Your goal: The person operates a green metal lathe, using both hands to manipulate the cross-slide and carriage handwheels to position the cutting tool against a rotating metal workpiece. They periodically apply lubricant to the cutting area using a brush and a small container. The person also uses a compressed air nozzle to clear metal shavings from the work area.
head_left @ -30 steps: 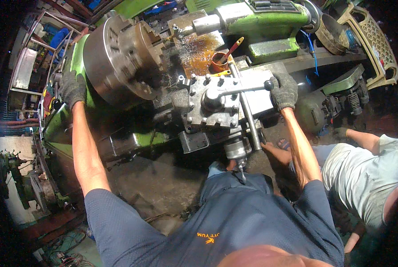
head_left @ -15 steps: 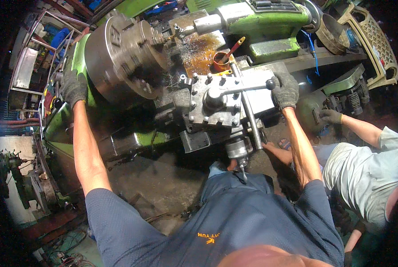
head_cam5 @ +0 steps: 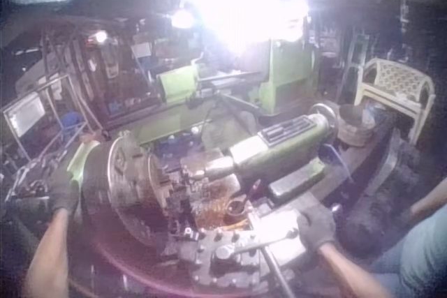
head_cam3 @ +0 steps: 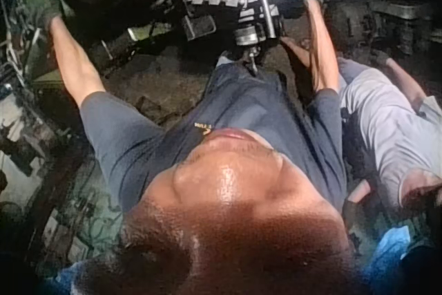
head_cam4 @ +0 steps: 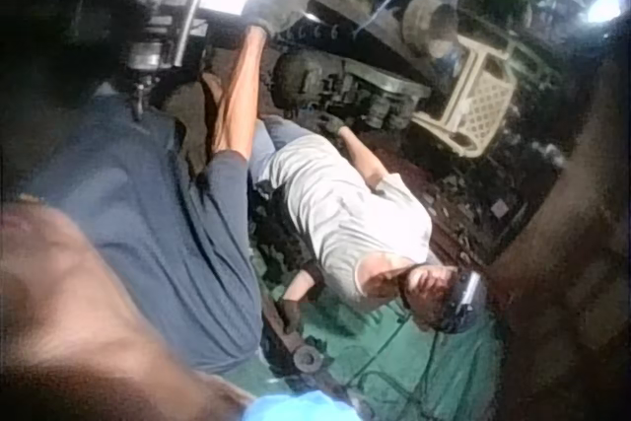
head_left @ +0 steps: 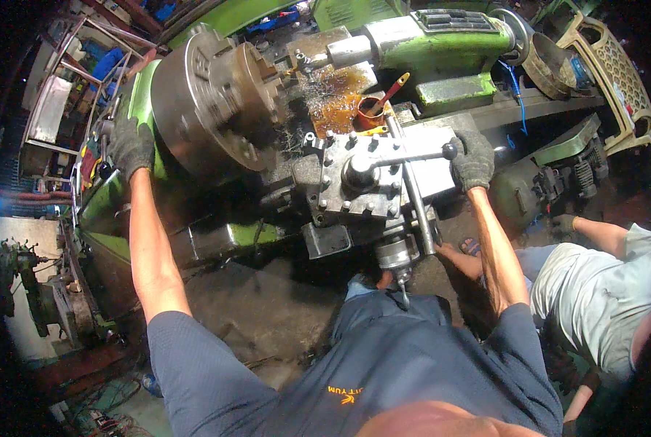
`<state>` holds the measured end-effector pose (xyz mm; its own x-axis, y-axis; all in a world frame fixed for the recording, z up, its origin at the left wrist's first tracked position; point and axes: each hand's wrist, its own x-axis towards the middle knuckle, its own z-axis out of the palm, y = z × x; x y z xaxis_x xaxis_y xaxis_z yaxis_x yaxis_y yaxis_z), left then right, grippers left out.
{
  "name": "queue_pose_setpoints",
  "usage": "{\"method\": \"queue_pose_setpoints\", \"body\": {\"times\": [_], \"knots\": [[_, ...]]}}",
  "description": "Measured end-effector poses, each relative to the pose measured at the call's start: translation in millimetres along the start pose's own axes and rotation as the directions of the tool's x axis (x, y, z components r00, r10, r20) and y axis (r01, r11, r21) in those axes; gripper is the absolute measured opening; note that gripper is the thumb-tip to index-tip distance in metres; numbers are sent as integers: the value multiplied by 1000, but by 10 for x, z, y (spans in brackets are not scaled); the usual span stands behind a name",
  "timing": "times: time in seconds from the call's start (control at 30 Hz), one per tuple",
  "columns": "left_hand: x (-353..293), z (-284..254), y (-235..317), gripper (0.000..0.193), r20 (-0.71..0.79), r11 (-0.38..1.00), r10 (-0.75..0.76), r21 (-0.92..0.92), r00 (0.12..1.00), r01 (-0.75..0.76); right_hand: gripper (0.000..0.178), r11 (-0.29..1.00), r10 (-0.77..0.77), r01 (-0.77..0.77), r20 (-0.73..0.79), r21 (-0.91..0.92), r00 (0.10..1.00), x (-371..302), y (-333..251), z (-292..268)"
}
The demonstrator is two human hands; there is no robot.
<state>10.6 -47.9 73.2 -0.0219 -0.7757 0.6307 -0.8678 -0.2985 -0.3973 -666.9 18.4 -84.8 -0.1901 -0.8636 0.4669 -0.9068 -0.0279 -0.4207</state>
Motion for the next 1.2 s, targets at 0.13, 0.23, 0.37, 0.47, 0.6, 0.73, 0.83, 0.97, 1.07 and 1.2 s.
{"method": "queue_pose_setpoints", "body": {"times": [0.13,0.23,0.37,0.47,0.6,0.73,0.83,0.97,1.07,1.2], "knots": [[-8,50,-60,40,-2,998,19,56,1000,-18,22,1000,-10,10,-2,9,1000,-8,41,30],[11,-6,6,38,74,998,-55,9,996,55,22,1000,-7,7,13,-6,1000,-7,44,34],[-17,57,-67,39,39,999,-26,33,999,25,21,1000,-11,10,15,16,1000,-7,59,55],[12,7,15,40,81,998,-53,34,995,50,21,1000,-31,31,-7,3,999,-12,82,53],[7,-33,32,40,100,997,-77,37,992,73,21,999,-37,37,-11,-4,999,-19,64,51],[-8,3,5,40,67,997,-67,40,995,65,21,999,-34,34,-3,-12,999,-18,41,38],[4,5,7,40,85,997,-72,41,994,69,21,999,-35,35,5,-2,999,-14,49,34],[5,9,-4,39,67,997,-58,45,996,56,21,999,-40,40,5,-14,999,-14,31,25],[-3,6,-13,38,59,998,-56,38,997,54,21,999,-31,31,11,-11,999,-16,24,20],[23,-74,60,38,91,998,-55,36,994,52,22,1000,-6,7,34,-29,999,-14,4,-8]]}}
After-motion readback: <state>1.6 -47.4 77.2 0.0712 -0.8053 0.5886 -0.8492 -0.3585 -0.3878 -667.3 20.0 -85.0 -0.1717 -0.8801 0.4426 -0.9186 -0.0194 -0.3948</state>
